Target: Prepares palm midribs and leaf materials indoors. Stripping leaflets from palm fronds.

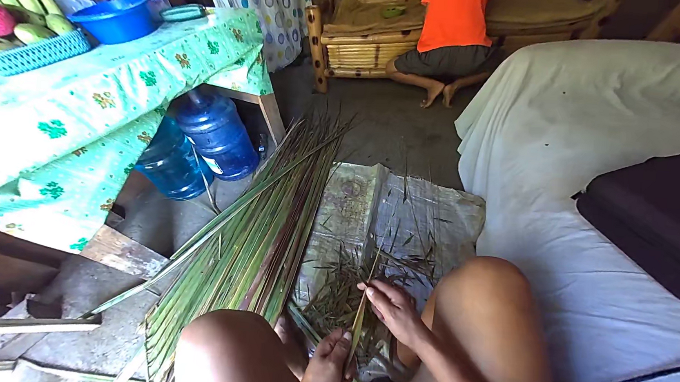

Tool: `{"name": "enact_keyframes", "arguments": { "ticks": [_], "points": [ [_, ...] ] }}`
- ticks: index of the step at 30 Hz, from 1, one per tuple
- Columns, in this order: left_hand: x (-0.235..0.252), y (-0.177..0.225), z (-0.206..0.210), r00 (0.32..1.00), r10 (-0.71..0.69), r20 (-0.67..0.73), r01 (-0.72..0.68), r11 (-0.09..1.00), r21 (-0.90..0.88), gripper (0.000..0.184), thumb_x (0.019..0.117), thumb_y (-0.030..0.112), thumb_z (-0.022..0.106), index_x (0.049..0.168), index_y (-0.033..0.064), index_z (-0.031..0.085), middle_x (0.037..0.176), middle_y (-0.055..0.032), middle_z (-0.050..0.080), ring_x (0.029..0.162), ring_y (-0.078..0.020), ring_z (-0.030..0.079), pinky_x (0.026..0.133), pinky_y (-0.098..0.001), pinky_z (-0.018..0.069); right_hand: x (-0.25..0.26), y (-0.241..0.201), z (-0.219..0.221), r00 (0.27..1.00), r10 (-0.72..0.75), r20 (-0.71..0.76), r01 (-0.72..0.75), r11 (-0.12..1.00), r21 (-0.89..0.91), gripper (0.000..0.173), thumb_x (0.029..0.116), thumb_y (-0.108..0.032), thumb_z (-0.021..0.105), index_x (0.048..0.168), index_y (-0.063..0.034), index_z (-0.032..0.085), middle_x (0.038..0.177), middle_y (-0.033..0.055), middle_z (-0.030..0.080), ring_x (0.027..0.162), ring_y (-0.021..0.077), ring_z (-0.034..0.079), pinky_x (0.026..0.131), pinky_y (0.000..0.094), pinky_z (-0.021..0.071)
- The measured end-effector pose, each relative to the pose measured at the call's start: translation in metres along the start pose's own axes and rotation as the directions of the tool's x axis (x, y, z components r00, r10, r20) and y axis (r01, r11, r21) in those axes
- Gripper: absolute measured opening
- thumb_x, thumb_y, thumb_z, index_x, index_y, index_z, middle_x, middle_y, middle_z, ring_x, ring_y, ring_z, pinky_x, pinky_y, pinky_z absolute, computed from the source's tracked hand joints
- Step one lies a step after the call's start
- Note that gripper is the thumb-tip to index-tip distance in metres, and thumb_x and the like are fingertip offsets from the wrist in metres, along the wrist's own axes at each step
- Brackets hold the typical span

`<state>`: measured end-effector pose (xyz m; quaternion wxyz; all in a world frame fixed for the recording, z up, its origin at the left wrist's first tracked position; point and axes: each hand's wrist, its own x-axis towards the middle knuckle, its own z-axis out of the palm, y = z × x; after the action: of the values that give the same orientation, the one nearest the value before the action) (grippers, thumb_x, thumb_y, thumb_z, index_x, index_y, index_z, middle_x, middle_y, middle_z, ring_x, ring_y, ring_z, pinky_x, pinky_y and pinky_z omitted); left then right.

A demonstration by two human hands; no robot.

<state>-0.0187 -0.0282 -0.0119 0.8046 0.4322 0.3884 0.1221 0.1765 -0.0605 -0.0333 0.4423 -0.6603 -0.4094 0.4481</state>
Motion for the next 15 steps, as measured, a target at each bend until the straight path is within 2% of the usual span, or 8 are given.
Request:
{"name": "enact_keyframes", "arguments": {
  "ticks": [1, 3, 4, 7, 9, 12, 14, 15],
  "points": [
    [0.001, 0.0, 0.0, 1.0, 0.007, -0.021, -0.007, 1.0, -0.012, 0.03, 0.1115, 0.017, 0.028, 0.097, 0.0079, 0.052, 0.057, 0.0047, 0.047, 0.043, -0.0006, 0.042, 0.042, -0.0143, 0.0367, -0.004, -0.002, -0.002, 0.999, -0.029, 0.04, 0.032, 0.995, -0.091, 0.037, 0.1071, -0.027, 0.043, 0.121, -0.0033, 0.068, 0.078, -0.0003, 0.056, 0.063, 0.0064, 0.047, 0.062, 0.0266, 0.0425],
    [0.006, 0.002, -0.001, 0.996, 0.02, -0.091, -0.022, 1.0, -0.016, 0.031, 0.1123, 0.016, 0.029, 0.095, 0.0064, 0.052, 0.055, 0.0045, 0.045, 0.042, -0.001, 0.039, 0.04, -0.0149, 0.0342, -0.014, -0.008, 0.0, 0.983, -0.093, 0.16, 0.129, 0.964, -0.234, 0.04, 0.106, -0.03, 0.043, 0.112, -0.0011, 0.07, 0.083, 0.0106, 0.064, 0.074, 0.0194, 0.059, 0.073, 0.042, 0.0489],
    [0.009, 0.002, -0.001, 0.991, 0.03, -0.131, -0.031, 1.0, -0.003, 0.031, 0.1125, 0.016, 0.03, 0.095, 0.006, 0.053, 0.055, 0.0043, 0.044, 0.041, -0.0011, 0.039, 0.04, -0.0152, 0.0338, -0.02, -0.007, 0.003, 0.966, -0.139, 0.218, 0.197, 0.941, -0.275, 0.04, 0.1054, -0.03, 0.044, 0.109, -0.0008, 0.07, 0.083, 0.0131, 0.066, 0.076, 0.0235, 0.062, 0.073, 0.0462, 0.0498],
    [0.013, 0.002, -0.002, 0.975, 0.062, -0.214, -0.05, 0.997, 0.058, 0.029, 0.112, 0.015, 0.033, 0.093, 0.0065, 0.053, 0.055, 0.0042, 0.044, 0.041, -0.0021, 0.038, 0.04, -0.017, 0.0338, -0.032, 0.0, 0.015, 0.91, -0.258, 0.325, 0.363, 0.873, -0.325, 0.039, 0.1051, -0.03, 0.044, 0.101, -0.001, 0.07, 0.077, 0.0147, 0.065, 0.072, 0.0277, 0.064, 0.067, 0.0484, 0.0498],
    [0.013, 0.003, -0.002, 0.972, 0.061, -0.229, -0.049, 0.997, 0.059, 0.029, 0.1119, 0.014, 0.032, 0.093, 0.0062, 0.053, 0.054, 0.0043, 0.043, 0.041, -0.0022, 0.036, 0.039, -0.0171, 0.0321, -0.034, 0.003, 0.019, 0.897, -0.318, 0.307, 0.422, 0.823, -0.38, 0.039, 0.1048, -0.032, 0.045, 0.097, -0.0021, 0.069, 0.077, 0.0139, 0.065, 0.072, 0.0276, 0.065, 0.065, 0.0471, 0.0507],
    [0.012, 0.004, -0.002, 0.974, 0.044, -0.22, -0.039, 0.999, 0.027, 0.029, 0.112, 0.014, 0.03, 0.097, 0.0065, 0.053, 0.054, 0.0047, 0.04, 0.04, -0.002, 0.034, 0.038, -0.0168, 0.03, -0.029, 0.001, 0.019, 0.908, -0.337, 0.248, 0.418, 0.765, -0.49, 0.04, 0.1052, -0.034, 0.046, 0.1, -0.0035, 0.071, 0.085, 0.014, 0.07, 0.079, 0.0289, 0.07, 0.069, 0.0489, 0.0544],
    [0.011, 0.005, -0.001, 0.978, 0.026, -0.207, -0.026, 1.0, 0.004, 0.028, 0.1126, 0.015, 0.032, 0.097, 0.0059, 0.054, 0.053, 0.0047, 0.039, 0.039, -0.0018, 0.033, 0.037, -0.0165, 0.0286, -0.023, -0.001, 0.016, 0.947, -0.27, 0.173, 0.32, 0.784, -0.532, 0.04, 0.1057, -0.035, 0.045, 0.105, -0.0042, 0.071, 0.089, 0.0145, 0.072, 0.083, 0.0305, 0.071, 0.071, 0.0517, 0.0552],
    [0.01, 0.005, 0.0, 0.983, 0.017, -0.181, -0.018, 1.0, 0.0, 0.028, 0.1125, 0.015, 0.032, 0.095, 0.0064, 0.053, 0.053, 0.005, 0.038, 0.039, -0.0012, 0.032, 0.037, -0.0158, 0.0278, -0.018, -0.004, 0.011, 0.972, -0.201, 0.119, 0.233, 0.812, -0.535, 0.041, 0.1062, -0.034, 0.045, 0.112, -0.0034, 0.071, 0.094, 0.0164, 0.072, 0.088, 0.0331, 0.071, 0.076, 0.0552, 0.0549]
  ]
}}
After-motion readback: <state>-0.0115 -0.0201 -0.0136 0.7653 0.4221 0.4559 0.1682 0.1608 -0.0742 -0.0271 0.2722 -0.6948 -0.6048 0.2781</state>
